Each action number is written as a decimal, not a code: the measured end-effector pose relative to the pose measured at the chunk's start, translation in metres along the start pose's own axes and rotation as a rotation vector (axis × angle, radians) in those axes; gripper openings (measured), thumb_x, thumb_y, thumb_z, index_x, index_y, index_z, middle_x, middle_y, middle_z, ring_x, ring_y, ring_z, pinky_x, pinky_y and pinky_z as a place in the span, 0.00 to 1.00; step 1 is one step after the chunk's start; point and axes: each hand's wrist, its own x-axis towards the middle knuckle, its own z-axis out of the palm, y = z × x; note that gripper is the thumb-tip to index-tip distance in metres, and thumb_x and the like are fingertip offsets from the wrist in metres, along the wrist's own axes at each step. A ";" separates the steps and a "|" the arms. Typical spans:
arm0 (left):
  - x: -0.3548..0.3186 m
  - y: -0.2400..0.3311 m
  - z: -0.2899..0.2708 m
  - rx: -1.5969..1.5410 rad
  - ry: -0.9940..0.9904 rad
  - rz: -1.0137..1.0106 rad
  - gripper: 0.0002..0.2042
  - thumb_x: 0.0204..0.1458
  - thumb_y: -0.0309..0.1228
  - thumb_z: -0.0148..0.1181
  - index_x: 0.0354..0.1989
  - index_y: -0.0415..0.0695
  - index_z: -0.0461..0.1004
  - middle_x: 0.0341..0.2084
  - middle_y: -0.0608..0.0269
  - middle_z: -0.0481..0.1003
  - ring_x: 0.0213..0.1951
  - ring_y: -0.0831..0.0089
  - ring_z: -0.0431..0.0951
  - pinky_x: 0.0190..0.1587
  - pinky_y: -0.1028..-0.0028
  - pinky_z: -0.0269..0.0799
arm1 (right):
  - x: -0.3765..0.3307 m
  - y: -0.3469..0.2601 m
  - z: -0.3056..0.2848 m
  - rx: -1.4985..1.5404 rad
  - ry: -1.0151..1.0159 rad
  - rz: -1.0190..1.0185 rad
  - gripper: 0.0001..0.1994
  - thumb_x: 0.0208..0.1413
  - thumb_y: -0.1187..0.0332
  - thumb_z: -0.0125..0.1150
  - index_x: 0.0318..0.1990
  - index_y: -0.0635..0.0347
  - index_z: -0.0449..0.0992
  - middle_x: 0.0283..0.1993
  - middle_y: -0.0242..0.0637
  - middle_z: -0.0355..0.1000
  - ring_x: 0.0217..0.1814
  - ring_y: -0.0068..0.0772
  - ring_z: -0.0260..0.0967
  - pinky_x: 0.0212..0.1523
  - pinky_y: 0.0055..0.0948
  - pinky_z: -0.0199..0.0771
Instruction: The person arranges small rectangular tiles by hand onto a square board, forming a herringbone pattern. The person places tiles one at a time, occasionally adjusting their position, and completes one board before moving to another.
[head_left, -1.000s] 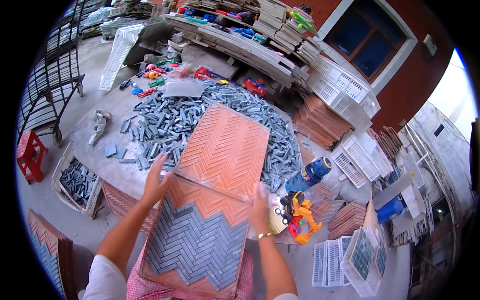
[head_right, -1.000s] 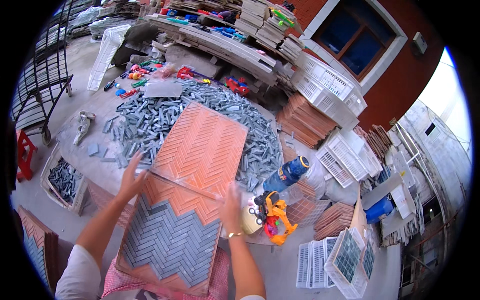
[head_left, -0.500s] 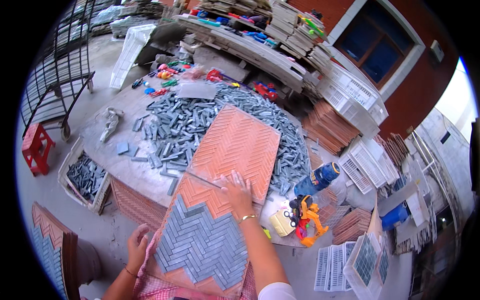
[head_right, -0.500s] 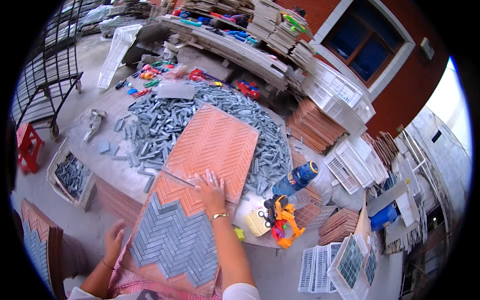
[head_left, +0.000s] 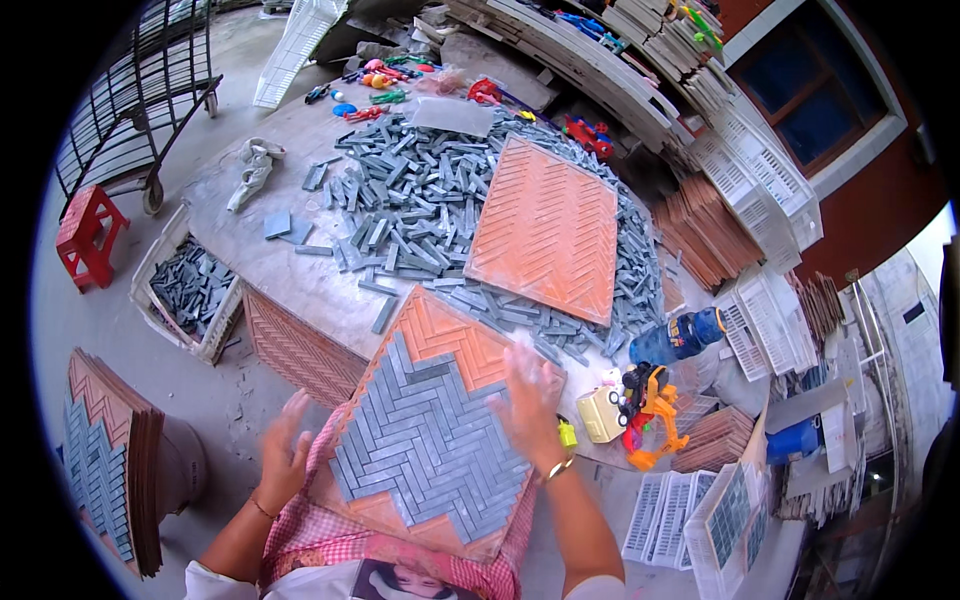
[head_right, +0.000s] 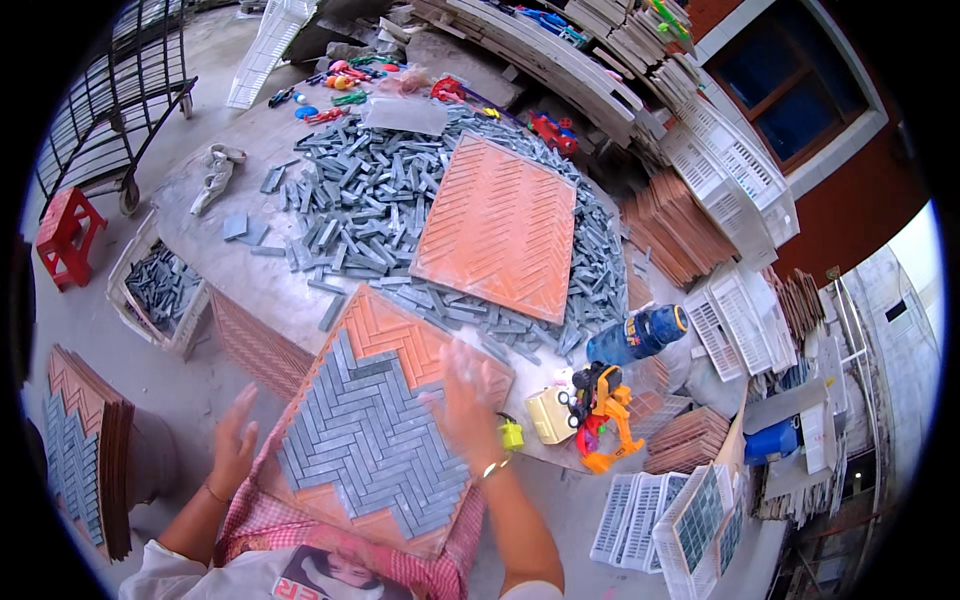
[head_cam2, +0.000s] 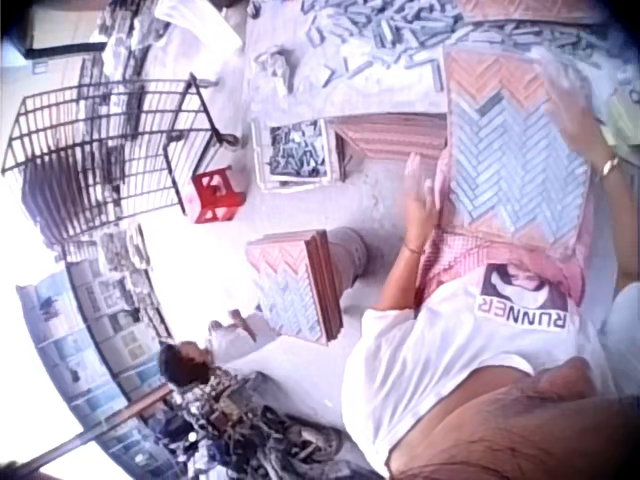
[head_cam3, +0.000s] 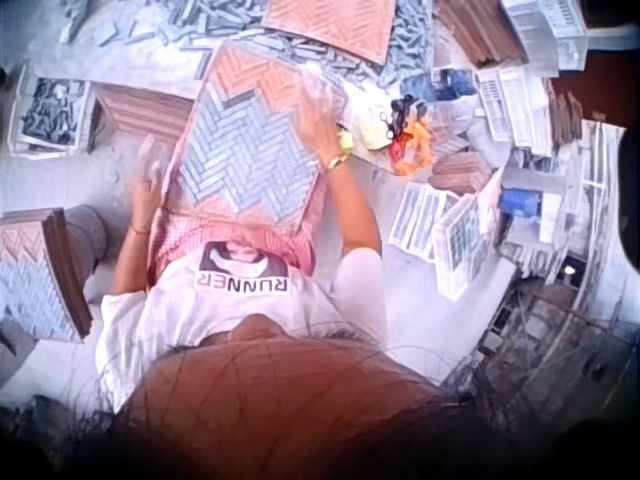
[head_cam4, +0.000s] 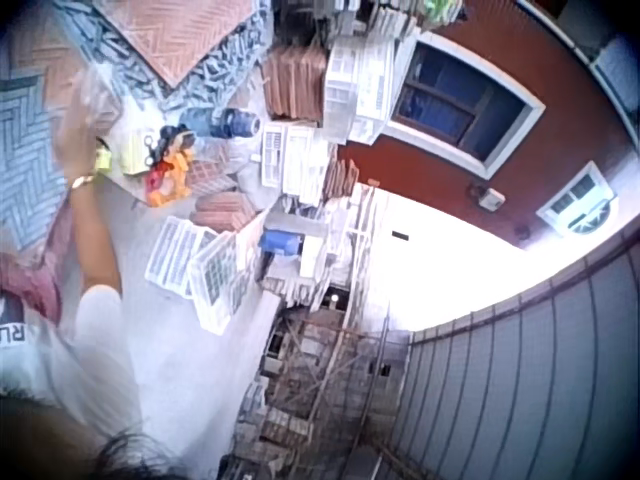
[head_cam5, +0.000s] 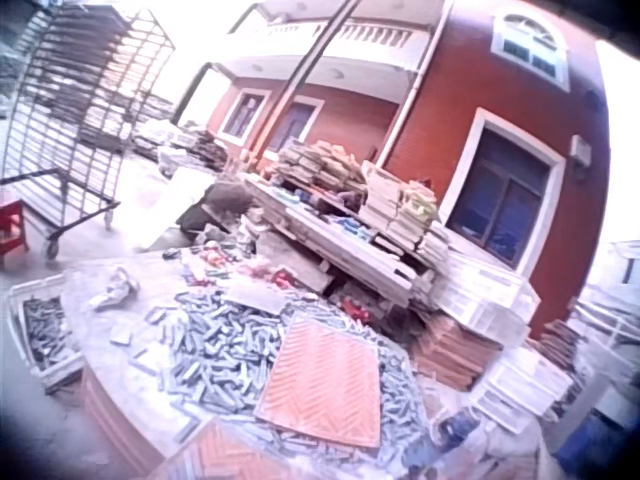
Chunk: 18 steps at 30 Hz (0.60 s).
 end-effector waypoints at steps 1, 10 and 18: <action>0.007 0.009 0.002 0.030 -0.029 0.051 0.24 0.51 0.26 0.51 0.59 0.37 0.62 0.59 0.45 0.62 0.62 0.51 0.60 0.64 0.62 0.53 | -0.010 -0.005 0.010 -0.010 -0.044 -0.011 0.39 0.58 0.43 0.42 0.67 0.64 0.46 0.71 0.52 0.42 0.74 0.50 0.36 0.69 0.52 0.32; 0.032 0.055 0.019 0.290 -0.263 0.200 0.33 0.52 0.38 0.54 0.65 0.39 0.52 0.64 0.49 0.53 0.66 0.52 0.50 0.66 0.53 0.43 | -0.003 -0.060 0.071 -0.014 -0.062 -0.067 0.43 0.55 0.39 0.43 0.67 0.67 0.48 0.71 0.53 0.42 0.74 0.48 0.38 0.69 0.52 0.36; 0.065 0.057 0.046 0.364 -0.245 0.294 0.33 0.53 0.42 0.53 0.64 0.38 0.53 0.65 0.51 0.52 0.67 0.56 0.49 0.66 0.52 0.41 | -0.004 -0.062 0.062 0.147 -0.017 -0.037 0.40 0.57 0.44 0.46 0.66 0.68 0.47 0.70 0.54 0.45 0.73 0.50 0.39 0.69 0.52 0.33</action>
